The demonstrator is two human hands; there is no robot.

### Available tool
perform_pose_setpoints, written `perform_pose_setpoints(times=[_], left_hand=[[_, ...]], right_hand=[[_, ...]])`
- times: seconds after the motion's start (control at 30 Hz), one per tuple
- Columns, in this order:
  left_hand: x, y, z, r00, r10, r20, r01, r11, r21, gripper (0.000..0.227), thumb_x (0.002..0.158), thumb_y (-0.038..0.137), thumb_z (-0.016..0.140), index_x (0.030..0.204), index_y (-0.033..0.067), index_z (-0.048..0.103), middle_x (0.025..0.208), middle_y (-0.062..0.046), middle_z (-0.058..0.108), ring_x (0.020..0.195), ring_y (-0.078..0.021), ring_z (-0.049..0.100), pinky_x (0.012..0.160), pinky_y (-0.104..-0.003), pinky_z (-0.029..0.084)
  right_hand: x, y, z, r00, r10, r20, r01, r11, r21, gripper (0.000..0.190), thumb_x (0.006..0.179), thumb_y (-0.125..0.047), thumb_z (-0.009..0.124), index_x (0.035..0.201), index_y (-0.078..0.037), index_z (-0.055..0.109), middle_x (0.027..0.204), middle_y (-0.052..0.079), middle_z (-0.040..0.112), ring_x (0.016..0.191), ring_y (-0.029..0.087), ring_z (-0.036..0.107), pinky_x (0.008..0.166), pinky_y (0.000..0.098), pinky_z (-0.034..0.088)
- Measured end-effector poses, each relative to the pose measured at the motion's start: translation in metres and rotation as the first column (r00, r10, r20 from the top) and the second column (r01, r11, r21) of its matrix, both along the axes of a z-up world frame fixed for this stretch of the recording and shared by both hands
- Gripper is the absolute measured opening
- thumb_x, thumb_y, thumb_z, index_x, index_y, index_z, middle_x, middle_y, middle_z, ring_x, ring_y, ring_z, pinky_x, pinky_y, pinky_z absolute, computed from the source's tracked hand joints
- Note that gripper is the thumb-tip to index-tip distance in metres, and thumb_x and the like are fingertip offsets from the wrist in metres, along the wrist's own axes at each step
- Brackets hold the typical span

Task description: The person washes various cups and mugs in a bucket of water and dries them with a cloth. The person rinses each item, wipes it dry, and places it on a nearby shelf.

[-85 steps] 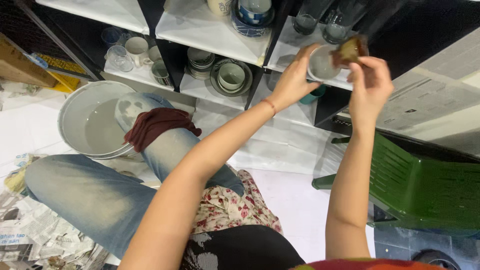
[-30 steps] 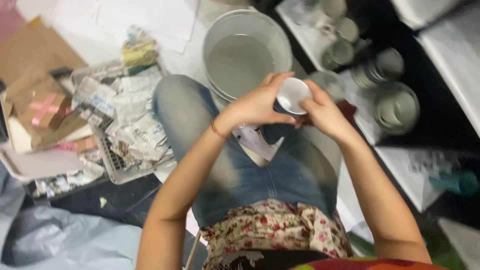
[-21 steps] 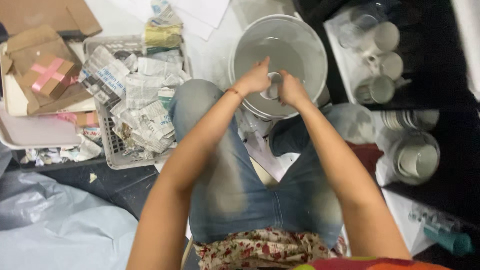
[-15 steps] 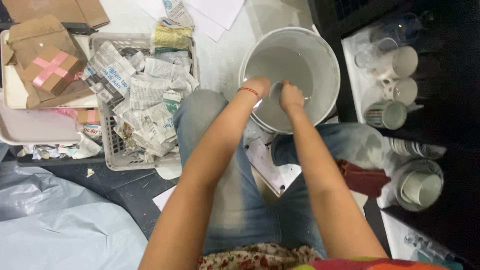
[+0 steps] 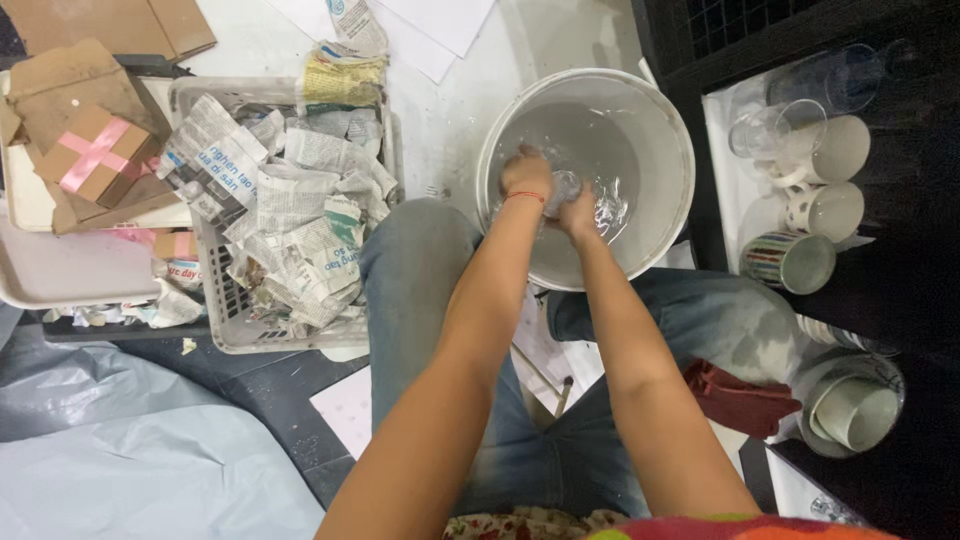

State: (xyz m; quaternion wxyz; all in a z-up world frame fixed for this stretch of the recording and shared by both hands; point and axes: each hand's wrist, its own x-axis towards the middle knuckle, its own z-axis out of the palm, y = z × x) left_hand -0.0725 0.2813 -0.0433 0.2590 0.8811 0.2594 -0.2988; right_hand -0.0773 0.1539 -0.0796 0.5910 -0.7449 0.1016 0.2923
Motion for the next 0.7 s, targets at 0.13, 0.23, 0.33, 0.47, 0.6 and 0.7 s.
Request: perform_pose_setpoints(times=[0.13, 0.23, 0.33, 0.47, 0.6, 0.7], left_hand=[[-0.002, -0.008, -0.023, 0.980, 0.174, 0.093, -0.160, 0.977, -0.144, 0.047, 0.093, 0.026, 0.069, 0.129, -0.0016, 0.063, 0.129, -0.021, 0.068, 0.119, -0.0331, 0.068, 0.098, -0.040, 0.056], [-0.003, -0.014, -0.040, 0.979, 0.082, 0.184, -0.075, 0.996, -0.049, 0.027, 0.095, 0.018, 0.065, 0.116, 0.0053, 0.075, 0.122, -0.019, 0.071, 0.113, -0.0329, 0.071, 0.093, -0.040, 0.058], [0.000, -0.011, -0.054, 0.961, -0.052, 0.270, 0.021, 0.993, 0.116, 0.019, 0.096, 0.013, 0.063, 0.109, 0.0057, 0.075, 0.112, -0.018, 0.074, 0.107, -0.0335, 0.072, 0.086, -0.043, 0.060], [-0.007, -0.005, -0.038, 0.922, -0.118, 0.368, 0.064, 0.986, 0.156, 0.017, 0.087, 0.005, 0.066, 0.099, 0.0070, 0.078, 0.107, -0.018, 0.075, 0.104, -0.0335, 0.073, 0.084, -0.043, 0.061], [-0.014, 0.000, -0.007, 0.922, 0.317, 0.222, -0.296, 0.948, -0.120, 0.018, 0.094, 0.014, 0.066, 0.104, 0.0029, 0.075, 0.106, -0.021, 0.074, 0.098, -0.0348, 0.076, 0.083, -0.043, 0.062], [-0.017, -0.004, -0.004, 0.890, 0.456, 0.013, -0.435, 0.856, -0.279, 0.023, 0.095, 0.019, 0.066, 0.108, 0.0001, 0.069, 0.108, -0.020, 0.074, 0.094, -0.0337, 0.079, 0.081, -0.042, 0.066]], right_hand=[[0.001, -0.004, -0.001, 0.977, 0.123, 0.173, -0.076, 0.965, -0.253, 0.029, 0.104, -0.022, 0.056, 0.130, -0.014, 0.045, 0.105, 0.027, 0.069, 0.083, 0.046, 0.074, 0.072, 0.0589, 0.057], [-0.001, -0.010, 0.005, 0.759, 0.608, 0.231, -0.259, 0.608, -0.750, 0.027, 0.105, -0.028, 0.054, 0.126, -0.010, 0.052, 0.100, 0.027, 0.070, 0.081, 0.046, 0.072, 0.071, 0.0576, 0.056], [0.001, -0.010, 0.017, 0.592, 0.772, 0.232, -0.231, 0.438, -0.869, 0.033, 0.105, -0.034, 0.052, 0.121, -0.007, 0.060, 0.095, 0.026, 0.071, 0.079, 0.046, 0.071, 0.070, 0.0562, 0.055], [-0.002, -0.006, 0.024, 0.642, 0.675, 0.363, -0.158, 0.580, -0.799, 0.039, 0.104, -0.034, 0.051, 0.128, -0.005, 0.058, 0.079, 0.028, 0.070, 0.070, 0.047, 0.069, 0.063, 0.0574, 0.053], [-0.004, 0.001, 0.017, 0.897, 0.367, 0.245, -0.183, 0.814, -0.551, 0.036, 0.118, -0.033, 0.046, 0.111, -0.001, 0.060, 0.074, 0.024, 0.070, 0.063, 0.036, 0.073, 0.061, 0.0488, 0.056], [-0.007, 0.003, 0.008, 0.991, 0.115, -0.065, -0.121, 0.987, -0.102, 0.028, 0.111, -0.026, 0.042, 0.118, 0.000, 0.050, 0.072, 0.024, 0.063, 0.056, 0.036, 0.071, 0.045, 0.0525, 0.053]])
